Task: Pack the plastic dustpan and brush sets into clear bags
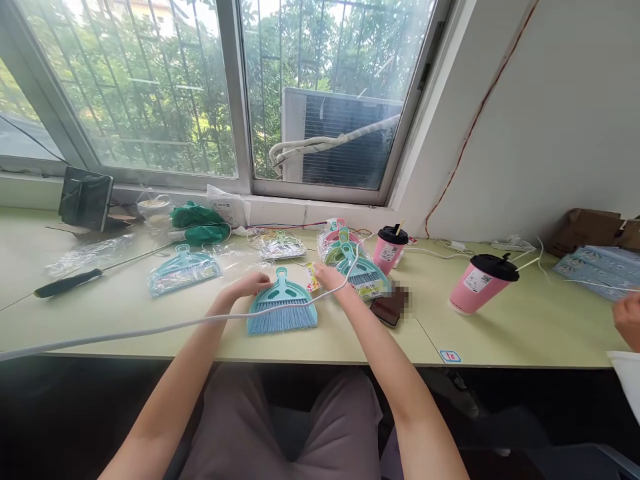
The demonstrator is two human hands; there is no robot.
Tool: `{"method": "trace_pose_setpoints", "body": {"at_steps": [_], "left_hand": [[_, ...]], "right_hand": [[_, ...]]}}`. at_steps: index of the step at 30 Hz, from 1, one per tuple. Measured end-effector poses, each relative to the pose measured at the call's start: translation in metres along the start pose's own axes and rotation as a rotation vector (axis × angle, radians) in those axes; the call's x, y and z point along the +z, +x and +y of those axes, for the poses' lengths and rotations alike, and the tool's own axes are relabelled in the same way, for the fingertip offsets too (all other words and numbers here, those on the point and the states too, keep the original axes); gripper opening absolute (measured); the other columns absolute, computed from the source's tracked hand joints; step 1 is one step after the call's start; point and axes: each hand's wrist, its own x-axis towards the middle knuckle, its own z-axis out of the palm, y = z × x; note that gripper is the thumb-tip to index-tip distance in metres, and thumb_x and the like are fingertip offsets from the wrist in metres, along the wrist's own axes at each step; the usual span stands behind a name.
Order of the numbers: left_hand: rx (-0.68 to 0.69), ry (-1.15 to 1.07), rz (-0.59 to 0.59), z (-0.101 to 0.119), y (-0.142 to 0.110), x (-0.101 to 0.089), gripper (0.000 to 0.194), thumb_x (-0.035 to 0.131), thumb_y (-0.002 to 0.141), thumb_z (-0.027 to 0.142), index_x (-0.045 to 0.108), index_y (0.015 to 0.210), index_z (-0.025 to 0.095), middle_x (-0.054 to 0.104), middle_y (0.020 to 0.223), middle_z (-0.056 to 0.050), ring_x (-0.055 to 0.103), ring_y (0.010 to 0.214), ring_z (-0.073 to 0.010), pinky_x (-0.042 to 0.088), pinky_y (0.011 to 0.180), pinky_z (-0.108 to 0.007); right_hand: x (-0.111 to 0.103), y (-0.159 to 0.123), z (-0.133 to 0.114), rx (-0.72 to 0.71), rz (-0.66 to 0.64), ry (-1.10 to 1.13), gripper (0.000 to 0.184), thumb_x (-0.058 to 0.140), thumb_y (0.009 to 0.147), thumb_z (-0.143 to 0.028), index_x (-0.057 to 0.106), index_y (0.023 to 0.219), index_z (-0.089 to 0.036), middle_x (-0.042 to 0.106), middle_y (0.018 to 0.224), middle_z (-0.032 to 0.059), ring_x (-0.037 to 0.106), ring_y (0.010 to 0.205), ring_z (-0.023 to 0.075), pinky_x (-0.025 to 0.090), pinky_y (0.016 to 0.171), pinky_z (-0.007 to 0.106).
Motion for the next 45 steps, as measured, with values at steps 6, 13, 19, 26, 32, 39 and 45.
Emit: {"method": "trace_pose_setpoints", "body": {"at_steps": [6, 13, 19, 26, 32, 39, 45], "left_hand": [[0.134, 0.120, 0.155, 0.012, -0.006, -0.004, 0.036, 0.050, 0.084, 0.052, 0.058, 0.070, 0.019, 0.064, 0.071, -0.005, 0.053, 0.061, -0.0156, 0.037, 0.053, -0.025], [0.293, 0.128, 0.256, 0.021, -0.004, 0.002, 0.036, 0.043, 0.088, 0.049, 0.048, 0.067, 0.019, 0.046, 0.057, 0.002, 0.037, 0.055, -0.0113, 0.029, 0.053, -0.023], [0.317, 0.134, 0.238, 0.017, 0.001, 0.004, 0.038, 0.043, 0.087, 0.049, 0.048, 0.065, 0.019, 0.047, 0.059, 0.001, 0.038, 0.056, -0.0114, 0.028, 0.054, -0.023], [0.279, 0.026, 0.133, 0.023, -0.002, -0.003, 0.044, 0.048, 0.084, 0.058, 0.050, 0.066, 0.018, 0.047, 0.061, 0.001, 0.040, 0.057, -0.0114, 0.030, 0.052, -0.022], [0.278, -0.034, 0.099, 0.022, -0.005, -0.007, 0.046, 0.050, 0.083, 0.061, 0.050, 0.067, 0.018, 0.040, 0.056, 0.004, 0.034, 0.052, -0.0096, 0.024, 0.049, -0.021], [0.306, 0.030, 0.160, 0.024, -0.005, -0.002, 0.039, 0.048, 0.086, 0.052, 0.049, 0.066, 0.018, 0.043, 0.054, 0.004, 0.035, 0.051, -0.0099, 0.025, 0.050, -0.022], [0.326, 0.149, 0.298, 0.031, -0.002, 0.012, 0.026, 0.045, 0.086, 0.032, 0.045, 0.063, 0.020, 0.043, 0.055, 0.003, 0.039, 0.055, -0.0121, 0.028, 0.055, -0.024]], "right_hand": [[-0.041, -0.006, -0.050, 0.133, 0.079, 0.168, 0.036, 0.038, 0.096, -0.007, 0.068, 0.112, -0.020, 0.069, 0.111, 0.0113, 0.061, 0.105, 0.0222, 0.041, 0.088, 0.035], [-0.035, 0.014, -0.113, 0.583, 0.015, 0.324, 0.044, 0.040, 0.101, -0.041, 0.070, 0.102, -0.008, 0.068, 0.107, 0.0221, 0.060, 0.107, 0.0310, 0.042, 0.089, 0.042], [-0.018, 0.027, -0.107, 0.720, 0.031, 0.491, 0.047, 0.033, 0.103, -0.033, 0.074, 0.098, -0.012, 0.074, 0.095, 0.0165, 0.069, 0.089, 0.0242, 0.045, 0.078, 0.032], [0.001, 0.018, -0.093, 0.806, 0.148, 0.714, 0.048, 0.040, 0.100, -0.035, 0.077, 0.075, -0.019, 0.076, 0.079, 0.0090, 0.069, 0.079, 0.0197, 0.041, 0.066, 0.025], [0.008, 0.019, -0.089, 0.788, 0.247, 0.891, 0.050, 0.044, 0.099, -0.032, 0.072, 0.059, -0.019, 0.072, 0.063, 0.0035, 0.066, 0.067, 0.0157, 0.038, 0.062, 0.023], [0.015, 0.015, -0.093, 0.733, 0.347, 0.734, 0.052, 0.038, 0.101, -0.031, 0.070, 0.062, -0.018, 0.071, 0.065, 0.0048, 0.064, 0.066, 0.0150, 0.040, 0.066, 0.024], [0.002, 0.020, -0.109, 0.801, 0.146, 0.441, 0.053, 0.031, 0.104, -0.036, 0.075, 0.082, -0.016, 0.073, 0.081, 0.0130, 0.067, 0.074, 0.0206, 0.044, 0.069, 0.029]]}}
